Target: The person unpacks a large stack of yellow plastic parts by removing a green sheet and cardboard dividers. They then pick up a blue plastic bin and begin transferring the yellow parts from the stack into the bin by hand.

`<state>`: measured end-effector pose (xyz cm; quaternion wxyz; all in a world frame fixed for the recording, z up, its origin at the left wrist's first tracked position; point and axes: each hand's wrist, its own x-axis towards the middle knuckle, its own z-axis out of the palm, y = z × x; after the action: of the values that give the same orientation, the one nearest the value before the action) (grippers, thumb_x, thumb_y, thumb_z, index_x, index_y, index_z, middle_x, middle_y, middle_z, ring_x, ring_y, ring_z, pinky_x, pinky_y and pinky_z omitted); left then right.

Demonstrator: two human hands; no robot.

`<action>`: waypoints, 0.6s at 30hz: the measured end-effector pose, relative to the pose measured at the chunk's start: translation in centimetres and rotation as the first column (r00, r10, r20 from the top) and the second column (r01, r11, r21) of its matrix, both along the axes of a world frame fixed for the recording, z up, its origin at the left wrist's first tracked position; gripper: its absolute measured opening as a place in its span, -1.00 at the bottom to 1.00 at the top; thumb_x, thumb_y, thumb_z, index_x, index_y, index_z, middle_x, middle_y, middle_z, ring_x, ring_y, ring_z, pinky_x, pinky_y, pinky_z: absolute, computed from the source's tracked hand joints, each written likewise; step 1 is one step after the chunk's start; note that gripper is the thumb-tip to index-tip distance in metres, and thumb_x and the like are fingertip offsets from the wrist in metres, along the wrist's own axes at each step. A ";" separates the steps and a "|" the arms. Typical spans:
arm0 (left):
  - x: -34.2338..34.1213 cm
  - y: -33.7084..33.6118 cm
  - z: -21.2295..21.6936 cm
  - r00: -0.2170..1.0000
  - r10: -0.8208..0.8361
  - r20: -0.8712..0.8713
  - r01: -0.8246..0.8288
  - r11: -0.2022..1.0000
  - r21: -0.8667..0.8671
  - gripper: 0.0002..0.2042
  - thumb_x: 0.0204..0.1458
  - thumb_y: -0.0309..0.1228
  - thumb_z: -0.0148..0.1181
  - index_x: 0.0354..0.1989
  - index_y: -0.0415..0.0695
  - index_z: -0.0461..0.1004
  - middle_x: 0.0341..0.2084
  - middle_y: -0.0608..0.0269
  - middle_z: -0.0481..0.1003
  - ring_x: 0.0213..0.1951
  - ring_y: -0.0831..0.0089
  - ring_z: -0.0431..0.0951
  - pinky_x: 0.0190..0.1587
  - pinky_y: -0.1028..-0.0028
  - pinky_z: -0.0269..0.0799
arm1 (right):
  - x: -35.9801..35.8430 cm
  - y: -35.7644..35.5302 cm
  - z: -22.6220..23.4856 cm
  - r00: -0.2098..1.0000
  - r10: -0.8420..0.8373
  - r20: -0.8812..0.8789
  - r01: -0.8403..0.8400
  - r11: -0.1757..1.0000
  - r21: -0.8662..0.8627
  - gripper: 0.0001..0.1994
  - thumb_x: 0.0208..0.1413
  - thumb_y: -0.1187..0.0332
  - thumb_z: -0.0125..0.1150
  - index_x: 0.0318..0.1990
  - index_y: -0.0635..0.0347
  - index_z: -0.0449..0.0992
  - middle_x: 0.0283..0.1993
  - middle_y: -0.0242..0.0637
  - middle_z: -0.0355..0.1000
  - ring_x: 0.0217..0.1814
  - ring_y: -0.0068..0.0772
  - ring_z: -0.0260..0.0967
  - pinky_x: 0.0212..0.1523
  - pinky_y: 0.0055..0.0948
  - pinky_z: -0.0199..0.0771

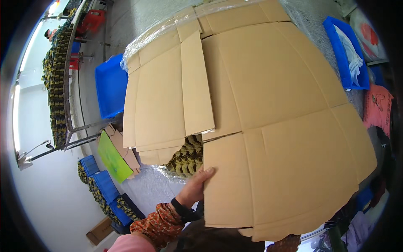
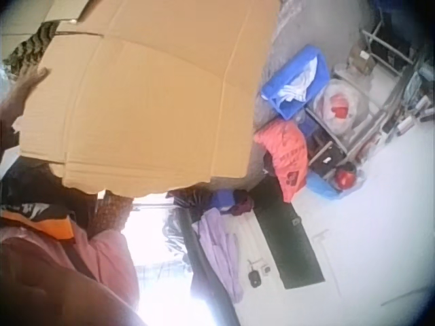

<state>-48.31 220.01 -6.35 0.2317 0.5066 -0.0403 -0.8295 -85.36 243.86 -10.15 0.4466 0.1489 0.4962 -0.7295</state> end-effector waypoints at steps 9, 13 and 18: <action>-4.4 13.8 -3.8 0.955 -0.272 -0.116 0.281 0.958 0.065 -0.48 0.40 -0.25 0.06 0.45 -0.14 0.13 0.22 0.30 0.42 0.19 0.49 0.45 0.21 0.38 0.44 | -1.9 3.1 7.8 0.825 0.469 -0.316 -0.278 0.822 0.497 -0.45 0.38 0.03 0.07 0.28 0.35 0.37 0.26 -0.10 0.39 0.25 -0.15 0.40 0.23 -0.16 0.43; -4.5 14.6 -1.6 0.883 -0.391 -0.260 0.422 0.903 0.075 -0.47 0.40 -0.04 -0.01 0.37 -0.13 0.22 0.05 0.30 0.49 0.04 0.47 0.51 0.00 0.36 0.52 | -4.9 7.1 10.8 0.893 0.448 0.027 -0.367 0.693 0.620 -0.24 0.19 0.13 0.37 0.41 0.36 0.17 0.32 0.01 0.31 0.29 0.08 0.32 0.21 0.09 0.45; 4.3 12.4 -7.4 0.870 -0.477 -0.129 0.481 0.876 0.008 -0.56 0.41 -0.04 -0.04 0.25 -0.11 0.35 0.12 0.23 0.45 0.11 0.37 0.51 0.13 0.28 0.47 | -9.4 17.6 13.9 0.931 0.366 0.009 -0.266 0.660 0.702 -0.33 0.25 0.10 0.29 0.37 0.33 0.22 0.24 0.01 0.37 0.17 0.03 0.39 0.17 0.07 0.47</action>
<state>-43.99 232.40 -13.76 0.0109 0.4333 -0.1339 -0.8912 -94.72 261.48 3.71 0.4439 0.1672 0.7792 -0.4097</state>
